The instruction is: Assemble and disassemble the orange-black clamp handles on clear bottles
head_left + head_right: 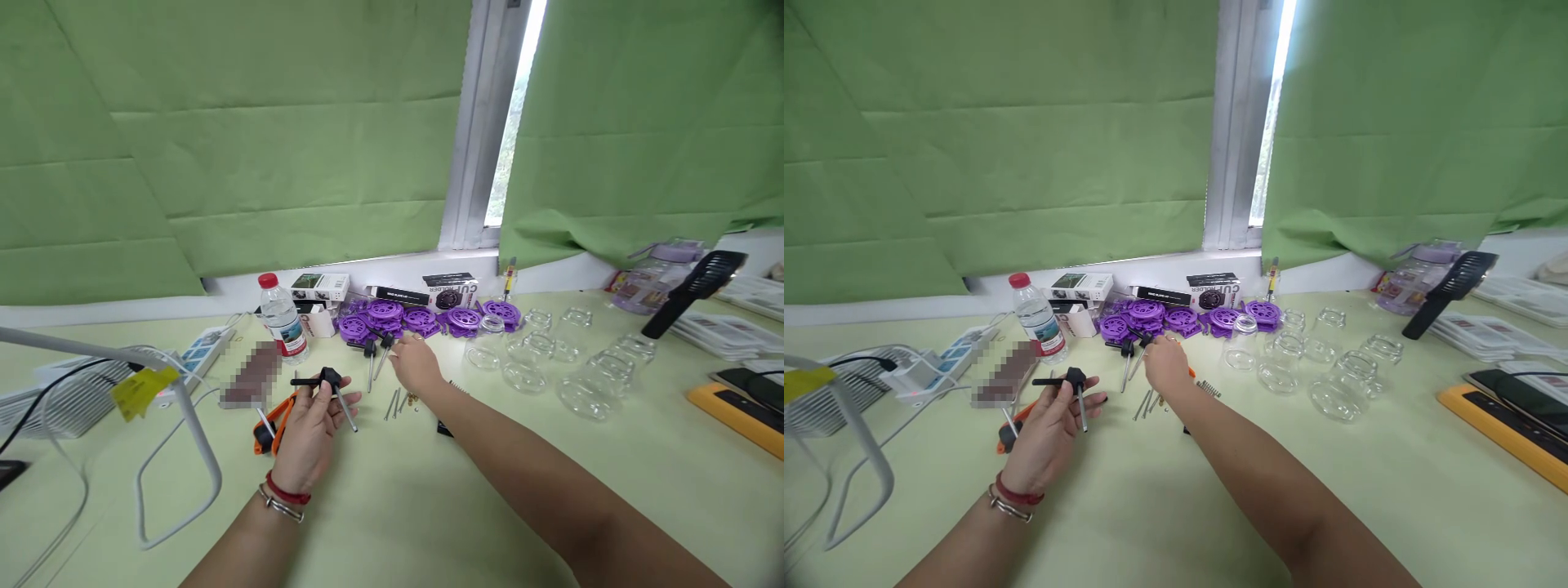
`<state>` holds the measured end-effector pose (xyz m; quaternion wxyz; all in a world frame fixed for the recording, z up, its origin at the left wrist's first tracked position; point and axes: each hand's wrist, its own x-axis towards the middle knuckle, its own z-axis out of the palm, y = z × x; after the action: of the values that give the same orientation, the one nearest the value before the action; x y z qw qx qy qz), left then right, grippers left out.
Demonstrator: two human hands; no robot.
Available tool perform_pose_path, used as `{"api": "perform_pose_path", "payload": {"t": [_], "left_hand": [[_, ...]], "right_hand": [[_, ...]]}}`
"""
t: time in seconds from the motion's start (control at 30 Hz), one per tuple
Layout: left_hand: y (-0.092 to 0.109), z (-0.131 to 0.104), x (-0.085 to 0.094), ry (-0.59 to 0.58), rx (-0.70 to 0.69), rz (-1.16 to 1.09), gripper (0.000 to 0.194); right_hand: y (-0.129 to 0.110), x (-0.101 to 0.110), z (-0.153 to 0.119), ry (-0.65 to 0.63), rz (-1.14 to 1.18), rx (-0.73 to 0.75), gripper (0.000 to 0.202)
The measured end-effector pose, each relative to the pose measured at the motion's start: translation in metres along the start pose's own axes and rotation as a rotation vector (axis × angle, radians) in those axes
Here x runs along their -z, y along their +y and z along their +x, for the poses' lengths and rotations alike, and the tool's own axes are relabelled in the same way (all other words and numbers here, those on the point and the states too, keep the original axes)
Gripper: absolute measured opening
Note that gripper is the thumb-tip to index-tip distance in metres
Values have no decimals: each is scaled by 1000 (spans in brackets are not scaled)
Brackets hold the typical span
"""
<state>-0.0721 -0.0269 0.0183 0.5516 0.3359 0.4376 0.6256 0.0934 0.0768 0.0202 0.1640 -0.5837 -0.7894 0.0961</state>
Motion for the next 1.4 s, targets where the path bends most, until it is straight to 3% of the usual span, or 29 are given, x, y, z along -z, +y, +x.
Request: {"api": "perform_pose_path", "payload": {"t": [0.07,0.17,0.23,0.3,0.37,0.4,0.47,0.57,0.63,0.7,0.83,1.0,1.17,1.4], "left_hand": [[-2,0,0,14,-44,38,34],[-4,1,0,38,-107,83,35],[-5,2,-1,59,-126,92,37],[-5,0,-3,120,-114,140,40],[-7,-4,-7,159,-54,267,36],[-8,-7,-8,120,-9,362,30],[-11,-14,-12,-93,49,589,24],[-14,-25,-17,-485,-74,938,28],[-14,-29,-18,-662,-167,1084,26],[-13,-31,-17,-757,-201,1157,24],[-10,-29,-14,-740,-231,1200,26],[-11,-30,-12,-775,-244,1195,25],[-13,-30,-11,-787,-251,1204,25],[-11,-28,-11,-755,-203,1112,29]], "right_hand": [[-14,3,-18,-64,262,36,43],[-33,3,-44,-561,898,61,46],[-40,0,-50,-707,1092,17,34],[-42,-4,-44,-636,1131,-69,26],[-41,-9,-30,-454,1051,-150,26],[-40,-12,-21,-366,978,-181,27],[-40,-20,-6,-279,885,-211,28],[-45,-31,6,-255,766,-224,28],[-49,-36,8,-243,664,-223,26],[-53,-38,8,-222,556,-212,20],[-56,-36,5,-142,352,-109,19],[-64,-39,-7,-185,-57,322,24],[-69,-43,-11,-228,-95,392,15],[-61,-37,-8,-146,-77,356,20]]}}
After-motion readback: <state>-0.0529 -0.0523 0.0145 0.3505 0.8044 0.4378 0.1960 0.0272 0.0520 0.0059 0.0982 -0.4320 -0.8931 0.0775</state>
